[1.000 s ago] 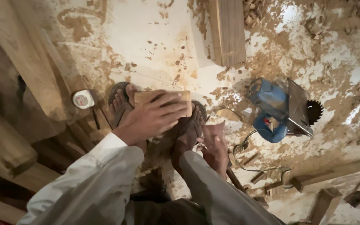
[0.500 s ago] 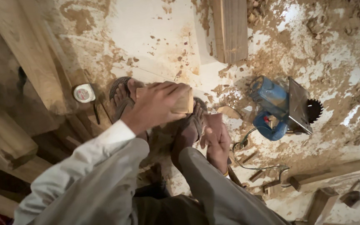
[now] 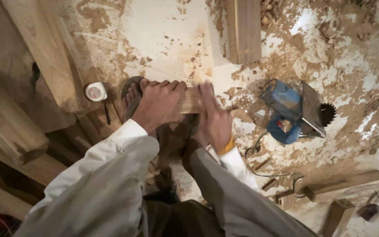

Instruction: The person sands a wooden block by hand using sandpaper, rotating the block to work on different sides while sitting on the floor.

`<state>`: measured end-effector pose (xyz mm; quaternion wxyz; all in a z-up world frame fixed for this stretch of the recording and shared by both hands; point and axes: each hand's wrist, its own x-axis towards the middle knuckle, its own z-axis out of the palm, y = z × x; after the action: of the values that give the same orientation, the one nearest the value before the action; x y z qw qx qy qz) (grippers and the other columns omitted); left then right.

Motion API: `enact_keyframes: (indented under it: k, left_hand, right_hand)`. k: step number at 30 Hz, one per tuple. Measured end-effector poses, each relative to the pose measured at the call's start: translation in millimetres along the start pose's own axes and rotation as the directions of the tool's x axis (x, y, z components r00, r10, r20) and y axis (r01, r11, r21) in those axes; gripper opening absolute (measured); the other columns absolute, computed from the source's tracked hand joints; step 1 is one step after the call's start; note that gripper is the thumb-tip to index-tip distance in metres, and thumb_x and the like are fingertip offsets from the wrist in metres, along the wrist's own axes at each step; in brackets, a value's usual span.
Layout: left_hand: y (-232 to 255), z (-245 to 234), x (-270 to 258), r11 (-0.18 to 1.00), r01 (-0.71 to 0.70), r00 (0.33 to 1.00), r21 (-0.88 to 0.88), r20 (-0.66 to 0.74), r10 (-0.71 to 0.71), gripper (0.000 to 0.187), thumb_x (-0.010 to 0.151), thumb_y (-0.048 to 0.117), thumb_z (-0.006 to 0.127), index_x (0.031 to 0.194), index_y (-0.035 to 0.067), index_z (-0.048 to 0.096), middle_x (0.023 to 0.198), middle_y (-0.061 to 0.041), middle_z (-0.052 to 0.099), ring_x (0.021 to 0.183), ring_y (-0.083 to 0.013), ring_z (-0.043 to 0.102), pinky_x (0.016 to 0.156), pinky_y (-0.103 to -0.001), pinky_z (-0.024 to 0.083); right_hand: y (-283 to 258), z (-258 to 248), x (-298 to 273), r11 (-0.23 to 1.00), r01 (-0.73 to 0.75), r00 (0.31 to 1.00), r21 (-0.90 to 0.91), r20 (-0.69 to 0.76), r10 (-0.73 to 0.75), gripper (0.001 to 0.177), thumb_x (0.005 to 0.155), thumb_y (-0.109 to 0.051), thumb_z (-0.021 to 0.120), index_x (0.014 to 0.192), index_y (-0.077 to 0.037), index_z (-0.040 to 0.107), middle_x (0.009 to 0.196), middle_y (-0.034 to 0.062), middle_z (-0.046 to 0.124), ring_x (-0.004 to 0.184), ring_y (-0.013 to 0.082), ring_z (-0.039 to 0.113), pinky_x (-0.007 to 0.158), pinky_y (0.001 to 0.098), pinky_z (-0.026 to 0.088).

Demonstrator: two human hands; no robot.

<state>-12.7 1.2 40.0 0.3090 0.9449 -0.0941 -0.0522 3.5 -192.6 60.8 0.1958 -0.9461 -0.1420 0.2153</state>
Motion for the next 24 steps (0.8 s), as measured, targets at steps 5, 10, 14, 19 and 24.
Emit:
enact_keyframes:
  k: [5,10,14,19,24]
  left_hand:
    - [1,5,-1,0.995,0.084,0.99,0.056,0.107,-0.089,0.064,0.054,0.033,0.091,0.105,0.007,0.064,0.096,-0.011,0.071,0.085,-0.0337,0.071,0.07,-0.049,0.055]
    - [-5,14,-2,0.993,0.063,0.996,0.097,0.054,-0.068,0.07,0.052,0.043,0.091,0.106,0.005,0.066,0.088,-0.015,0.071,0.077,-0.0367,0.07,0.062,-0.052,0.054]
    - [-7,14,-3,0.987,0.081,0.995,0.136,0.04,-0.087,0.048,0.064,0.035,0.085,0.101,0.011,0.066,0.087,-0.01,0.071,0.075,-0.0333,0.071,0.063,-0.054,0.053]
    - [-8,17,-7,0.997,0.054,0.999,0.058,-0.006,-0.053,0.053,0.057,0.028,0.081,0.105,0.01,0.067,0.09,-0.009,0.072,0.077,-0.0332,0.072,0.062,-0.049,0.053]
    - [6,11,-7,0.984,0.091,0.994,0.152,0.041,-0.098,0.052,0.057,0.04,0.087,0.094,0.01,0.065,0.086,-0.009,0.072,0.077,-0.0324,0.072,0.064,-0.054,0.053]
  right_hand:
    - [-8,0,-33,0.951,0.309,0.91,-0.018,-0.285,-0.301,0.044,0.105,-0.011,0.056,0.149,-0.008,0.053,0.147,0.0205,0.059,0.095,0.0352,0.078,0.067,0.0359,0.062]
    - [11,18,-6,0.95,0.312,0.937,0.013,-0.171,-0.306,0.048,0.1,0.002,0.053,0.147,-0.004,0.054,0.144,0.0207,0.059,0.063,0.0295,0.072,0.053,0.0362,0.057]
    - [9,5,-3,0.935,0.354,0.911,-0.004,-0.223,-0.346,0.053,0.092,0.0,0.056,0.145,-0.003,0.055,0.139,0.0223,0.059,0.072,0.0336,0.073,0.06,0.0384,0.06]
    - [-2,-1,-20,0.949,0.313,0.918,0.029,-0.264,-0.295,0.042,0.101,-0.011,0.062,0.143,-0.008,0.057,0.136,0.0199,0.066,0.075,0.0364,0.074,0.059,0.0412,0.059]
    - [9,-1,11,0.958,0.284,0.948,0.046,-0.165,-0.273,0.047,0.099,-0.012,0.062,0.146,-0.012,0.06,0.131,0.0154,0.069,0.074,0.0383,0.072,0.066,0.0452,0.059]
